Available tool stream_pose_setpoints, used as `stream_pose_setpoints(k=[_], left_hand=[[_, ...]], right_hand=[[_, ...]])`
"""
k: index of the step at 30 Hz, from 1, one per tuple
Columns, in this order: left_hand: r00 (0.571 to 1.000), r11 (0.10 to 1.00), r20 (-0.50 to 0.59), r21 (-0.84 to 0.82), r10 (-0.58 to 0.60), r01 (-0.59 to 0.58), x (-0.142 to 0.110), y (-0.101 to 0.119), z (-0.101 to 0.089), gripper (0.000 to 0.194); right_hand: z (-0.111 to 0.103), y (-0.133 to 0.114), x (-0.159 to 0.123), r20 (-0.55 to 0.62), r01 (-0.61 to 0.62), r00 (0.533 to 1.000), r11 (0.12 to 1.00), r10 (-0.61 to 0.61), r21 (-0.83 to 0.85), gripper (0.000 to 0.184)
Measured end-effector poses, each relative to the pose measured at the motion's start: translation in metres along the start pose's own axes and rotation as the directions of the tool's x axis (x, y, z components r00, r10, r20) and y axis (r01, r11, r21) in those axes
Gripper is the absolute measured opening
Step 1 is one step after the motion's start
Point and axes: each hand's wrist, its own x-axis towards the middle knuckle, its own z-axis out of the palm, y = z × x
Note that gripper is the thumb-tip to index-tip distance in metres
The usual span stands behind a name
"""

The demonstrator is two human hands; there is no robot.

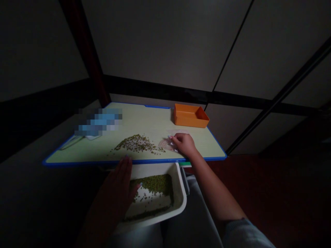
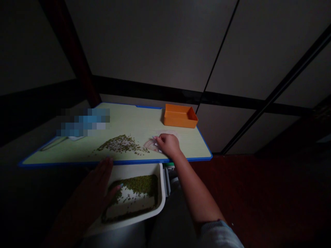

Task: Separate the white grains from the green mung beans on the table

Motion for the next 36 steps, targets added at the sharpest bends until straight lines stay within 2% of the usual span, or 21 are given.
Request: stream_pose_setpoints(k=[7, 10, 14, 19, 24, 29, 36], left_hand=[[1.0, 1.0, 0.016, 0.015, 0.003, -0.004, 0.0, -0.001, -0.001, 0.083], [0.999, 1.0, 0.039, 0.015, 0.001, -0.002, 0.0, -0.001, 0.0, 0.084], [0.999, 1.0, 0.037, 0.025, -0.009, 0.008, -0.001, -0.001, 0.001, 0.082], [0.997, 1.0, 0.072, 0.013, -0.01, 0.009, -0.004, -0.002, 0.002, 0.083], [0.997, 1.0, 0.075, -0.007, -0.012, 0.013, -0.004, -0.003, 0.002, 0.081], [0.998, 1.0, 0.066, -0.016, -0.009, 0.01, -0.003, -0.003, 0.002, 0.083], [0.999, 1.0, 0.048, -0.031, -0.002, 0.004, -0.003, -0.002, 0.003, 0.083]], right_hand=[[-0.008, 0.017, -0.01, 0.055, 0.076, 0.995, 0.975, -0.089, 0.207, 0.041], [-0.012, 0.021, -0.014, 0.088, 0.092, 0.989, 0.966, -0.116, 0.243, 0.042], [-0.013, 0.021, -0.014, 0.091, 0.075, 0.992, 0.983, -0.091, 0.169, 0.041], [-0.012, 0.019, -0.013, 0.029, 0.046, 0.998, 0.997, -0.048, 0.058, 0.04], [-0.012, 0.019, -0.013, 0.005, 0.009, 1.0, 0.998, -0.009, 0.061, 0.041], [-0.011, 0.019, -0.012, 0.024, 0.008, 1.0, 0.998, -0.009, 0.062, 0.041], [-0.009, 0.01, -0.006, 0.03, 0.043, 0.999, 0.998, -0.042, -0.054, 0.04]])
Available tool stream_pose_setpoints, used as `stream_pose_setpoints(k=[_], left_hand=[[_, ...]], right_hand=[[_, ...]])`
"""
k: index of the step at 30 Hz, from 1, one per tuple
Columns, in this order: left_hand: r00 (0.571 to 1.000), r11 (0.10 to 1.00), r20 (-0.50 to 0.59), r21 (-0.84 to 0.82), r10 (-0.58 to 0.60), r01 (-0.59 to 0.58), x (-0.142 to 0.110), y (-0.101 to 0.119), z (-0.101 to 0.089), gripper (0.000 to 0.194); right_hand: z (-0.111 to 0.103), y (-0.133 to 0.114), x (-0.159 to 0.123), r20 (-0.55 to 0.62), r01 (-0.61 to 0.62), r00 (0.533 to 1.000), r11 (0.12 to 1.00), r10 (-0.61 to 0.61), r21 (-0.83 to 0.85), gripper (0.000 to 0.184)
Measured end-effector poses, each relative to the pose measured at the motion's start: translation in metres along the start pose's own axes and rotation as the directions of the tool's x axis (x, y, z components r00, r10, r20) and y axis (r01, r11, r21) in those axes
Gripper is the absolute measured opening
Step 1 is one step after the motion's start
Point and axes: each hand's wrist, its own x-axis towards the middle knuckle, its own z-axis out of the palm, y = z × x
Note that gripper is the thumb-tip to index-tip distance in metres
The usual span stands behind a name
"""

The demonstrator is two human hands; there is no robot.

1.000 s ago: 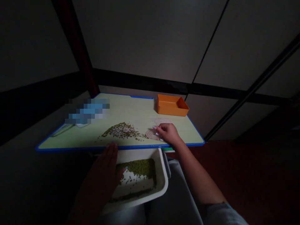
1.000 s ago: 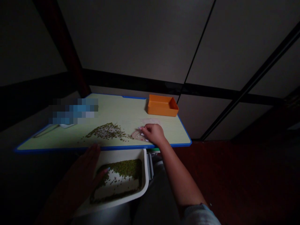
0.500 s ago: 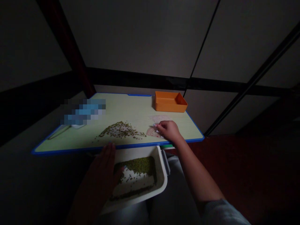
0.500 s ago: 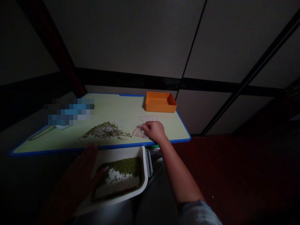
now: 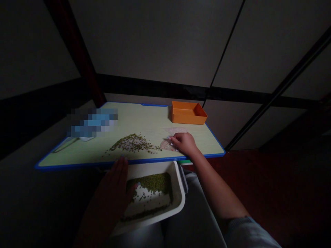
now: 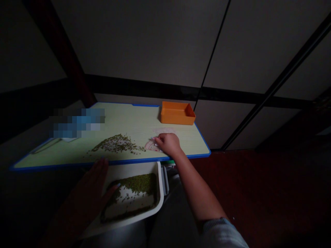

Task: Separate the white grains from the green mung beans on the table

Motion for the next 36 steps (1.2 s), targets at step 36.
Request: stream_pose_setpoints(k=[36], left_hand=[[0.998, 0.998, 0.036, -0.046, -0.045, 0.046, 0.003, 0.005, -0.006, 0.08]], right_hand=[[0.005, 0.017, -0.009, 0.087, -0.01, 0.995, 0.842, -0.043, 0.539, 0.047]])
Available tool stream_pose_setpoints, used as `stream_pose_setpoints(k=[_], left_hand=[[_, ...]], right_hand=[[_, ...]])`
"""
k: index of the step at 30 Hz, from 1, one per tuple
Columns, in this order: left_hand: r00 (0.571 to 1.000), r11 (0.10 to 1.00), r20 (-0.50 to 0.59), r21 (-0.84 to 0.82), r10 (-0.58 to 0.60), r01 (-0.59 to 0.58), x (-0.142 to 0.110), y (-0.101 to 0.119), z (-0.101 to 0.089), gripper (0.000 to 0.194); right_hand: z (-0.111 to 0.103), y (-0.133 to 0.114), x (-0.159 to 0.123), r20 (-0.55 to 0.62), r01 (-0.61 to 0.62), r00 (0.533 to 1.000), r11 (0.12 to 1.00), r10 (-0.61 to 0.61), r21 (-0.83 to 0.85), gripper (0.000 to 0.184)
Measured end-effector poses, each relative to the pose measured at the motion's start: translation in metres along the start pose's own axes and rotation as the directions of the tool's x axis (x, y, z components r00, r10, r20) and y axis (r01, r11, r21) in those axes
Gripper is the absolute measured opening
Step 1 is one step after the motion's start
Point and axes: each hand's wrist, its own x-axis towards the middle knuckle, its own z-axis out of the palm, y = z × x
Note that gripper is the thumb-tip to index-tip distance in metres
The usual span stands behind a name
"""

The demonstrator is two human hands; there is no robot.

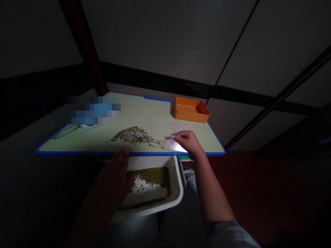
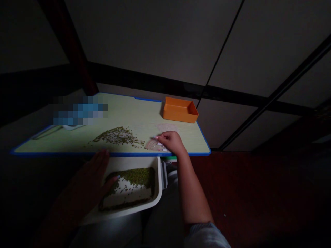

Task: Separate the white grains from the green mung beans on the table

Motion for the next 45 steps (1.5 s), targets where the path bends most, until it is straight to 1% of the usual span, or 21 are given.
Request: stream_pose_setpoints(k=[2, 5, 8, 10, 12, 13, 14, 15, 16, 18, 20, 21, 23, 24, 26, 29, 33, 40, 42, 45], left_hand=[[1.0, 1.0, -0.012, 0.023, 0.01, -0.01, 0.0, 0.0, 0.0, 0.08], [1.0, 0.997, -0.009, 0.074, 0.016, -0.015, -0.001, 0.001, -0.002, 0.08], [0.999, 0.994, -0.025, 0.104, 0.022, -0.019, 0.0, 0.001, -0.002, 0.078], [0.999, 0.994, -0.041, 0.103, 0.025, -0.02, 0.0, 0.0, -0.001, 0.078], [0.998, 0.995, -0.054, 0.097, 0.024, -0.019, 0.0, -0.001, 0.0, 0.079], [0.998, 0.996, -0.061, 0.092, 0.024, -0.019, 0.0, -0.001, 0.001, 0.079], [0.997, 0.996, -0.066, 0.088, 0.028, -0.022, 0.0, -0.001, 0.003, 0.08], [0.997, 0.996, -0.072, 0.084, 0.031, -0.025, 0.0, -0.001, 0.003, 0.081], [0.997, 0.996, -0.076, 0.081, 0.034, -0.028, 0.0, -0.001, 0.004, 0.081], [0.996, 0.997, -0.085, 0.076, 0.033, -0.027, 0.0, -0.001, 0.006, 0.081], [0.996, 0.997, -0.086, 0.071, 0.026, -0.02, 0.0, -0.001, 0.007, 0.081], [0.996, 0.998, -0.084, 0.067, 0.024, -0.018, 0.0, -0.001, 0.007, 0.081], [0.997, 0.998, -0.078, 0.063, 0.024, -0.02, -0.001, -0.001, 0.008, 0.081], [0.997, 0.998, -0.077, 0.061, 0.027, -0.022, -0.001, -0.001, 0.007, 0.081], [0.996, 0.998, -0.08, 0.061, 0.027, -0.022, -0.001, -0.001, 0.007, 0.081], [0.996, 0.998, -0.081, 0.06, 0.023, -0.018, 0.0, -0.001, 0.006, 0.081], [0.995, 0.998, -0.094, 0.065, 0.031, -0.025, 0.0, -0.001, 0.006, 0.08], [0.997, 0.996, -0.073, 0.084, 0.033, -0.026, 0.0, -0.001, 0.005, 0.079], [0.996, 0.996, -0.081, 0.085, 0.039, -0.032, 0.001, -0.001, 0.005, 0.079], [0.996, 0.996, -0.081, 0.081, 0.037, -0.03, 0.001, 0.0, 0.004, 0.078]], right_hand=[[-0.001, 0.001, -0.001, -0.025, 0.003, 1.0, 1.0, -0.003, 0.02, 0.047], [0.0, 0.003, 0.0, -0.082, -0.022, 0.996, 1.0, 0.024, 0.02, 0.045], [-0.001, 0.004, 0.0, -0.099, -0.038, 0.994, 0.999, 0.039, 0.02, 0.046], [-0.002, 0.0, -0.003, -0.109, -0.023, 0.994, 0.999, 0.018, -0.039, 0.046], [-0.004, -0.008, -0.011, -0.143, 0.043, 0.987, 0.981, -0.071, -0.189, 0.046], [-0.005, -0.013, -0.016, -0.161, 0.108, 0.974, 0.948, -0.161, -0.299, 0.045], [-0.006, -0.019, -0.022, -0.167, 0.18, 0.948, 0.892, -0.269, -0.415, 0.044], [-0.007, -0.025, -0.027, -0.149, 0.253, 0.913, 0.814, -0.38, -0.523, 0.044], [-0.007, -0.031, -0.032, -0.104, 0.32, 0.873, 0.719, -0.477, -0.617, 0.044], [-0.006, -0.041, -0.04, -0.013, 0.407, 0.778, 0.52, -0.628, -0.751, 0.044], [-0.004, -0.047, -0.043, 0.059, 0.445, 0.704, 0.375, -0.708, -0.813, 0.044], [-0.004, -0.048, -0.044, 0.082, 0.455, 0.676, 0.327, -0.732, -0.829, 0.044], [-0.002, -0.049, -0.044, 0.114, 0.467, 0.643, 0.269, -0.758, -0.842, 0.044], [-0.002, -0.049, -0.043, 0.125, 0.471, 0.633, 0.253, -0.764, -0.845, 0.044], [-0.001, -0.047, -0.041, 0.139, 0.477, 0.629, 0.238, -0.765, -0.846, 0.044], [0.001, -0.046, -0.04, 0.14, 0.475, 0.634, 0.24, -0.761, -0.847, 0.044], [0.004, -0.045, -0.039, 0.136, 0.48, 0.629, 0.244, -0.766, -0.843, 0.043], [0.007, -0.045, -0.036, 0.149, 0.467, 0.671, 0.257, -0.726, -0.846, 0.044], [0.01, -0.044, -0.035, 0.145, 0.466, 0.663, 0.254, -0.735, -0.847, 0.044], [0.015, -0.043, -0.031, 0.132, 0.468, 0.636, 0.245, -0.76, -0.849, 0.043]])
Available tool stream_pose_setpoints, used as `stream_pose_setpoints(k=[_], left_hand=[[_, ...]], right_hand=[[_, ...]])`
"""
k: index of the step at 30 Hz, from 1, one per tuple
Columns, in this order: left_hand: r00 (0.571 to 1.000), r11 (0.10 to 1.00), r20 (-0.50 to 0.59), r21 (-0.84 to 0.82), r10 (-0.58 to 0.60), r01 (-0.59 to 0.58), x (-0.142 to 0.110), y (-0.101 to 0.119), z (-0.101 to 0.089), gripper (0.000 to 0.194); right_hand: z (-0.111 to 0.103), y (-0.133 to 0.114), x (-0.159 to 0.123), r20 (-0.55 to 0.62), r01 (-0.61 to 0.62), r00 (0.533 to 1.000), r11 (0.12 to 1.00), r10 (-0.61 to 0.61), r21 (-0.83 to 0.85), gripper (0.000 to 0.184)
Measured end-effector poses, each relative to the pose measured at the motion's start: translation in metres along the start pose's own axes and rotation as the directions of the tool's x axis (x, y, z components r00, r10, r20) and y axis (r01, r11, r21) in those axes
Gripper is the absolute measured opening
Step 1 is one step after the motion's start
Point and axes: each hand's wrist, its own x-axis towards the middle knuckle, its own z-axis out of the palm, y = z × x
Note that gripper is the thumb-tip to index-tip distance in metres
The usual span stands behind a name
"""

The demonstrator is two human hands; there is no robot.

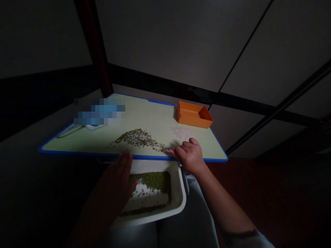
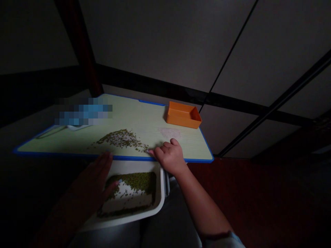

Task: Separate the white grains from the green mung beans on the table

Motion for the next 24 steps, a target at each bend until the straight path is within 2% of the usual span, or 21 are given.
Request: stream_pose_setpoints(k=[7, 12, 17, 24], left_hand=[[0.999, 0.999, 0.031, -0.039, -0.032, 0.033, -0.003, -0.001, 0.004, 0.079], [1.0, 0.999, 0.001, -0.039, -0.019, 0.019, -0.001, 0.0, 0.002, 0.079], [1.0, 0.999, -0.005, -0.035, -0.021, 0.021, 0.0, 0.001, -0.001, 0.078], [1.0, 0.999, 0.005, -0.036, -0.006, 0.007, -0.002, -0.001, 0.003, 0.078]], right_hand=[[-0.002, 0.006, 0.0, -0.045, -0.042, 0.998, 0.999, 0.043, 0.02, 0.043], [-0.008, 0.013, -0.005, 0.009, -0.034, 0.999, 0.999, 0.034, 0.034, 0.044], [-0.001, 0.01, -0.004, 0.089, -0.043, 0.995, 0.999, 0.041, 0.021, 0.044], [0.009, 0.009, 0.002, 0.049, -0.111, 0.993, 0.994, 0.112, -0.017, 0.047]])
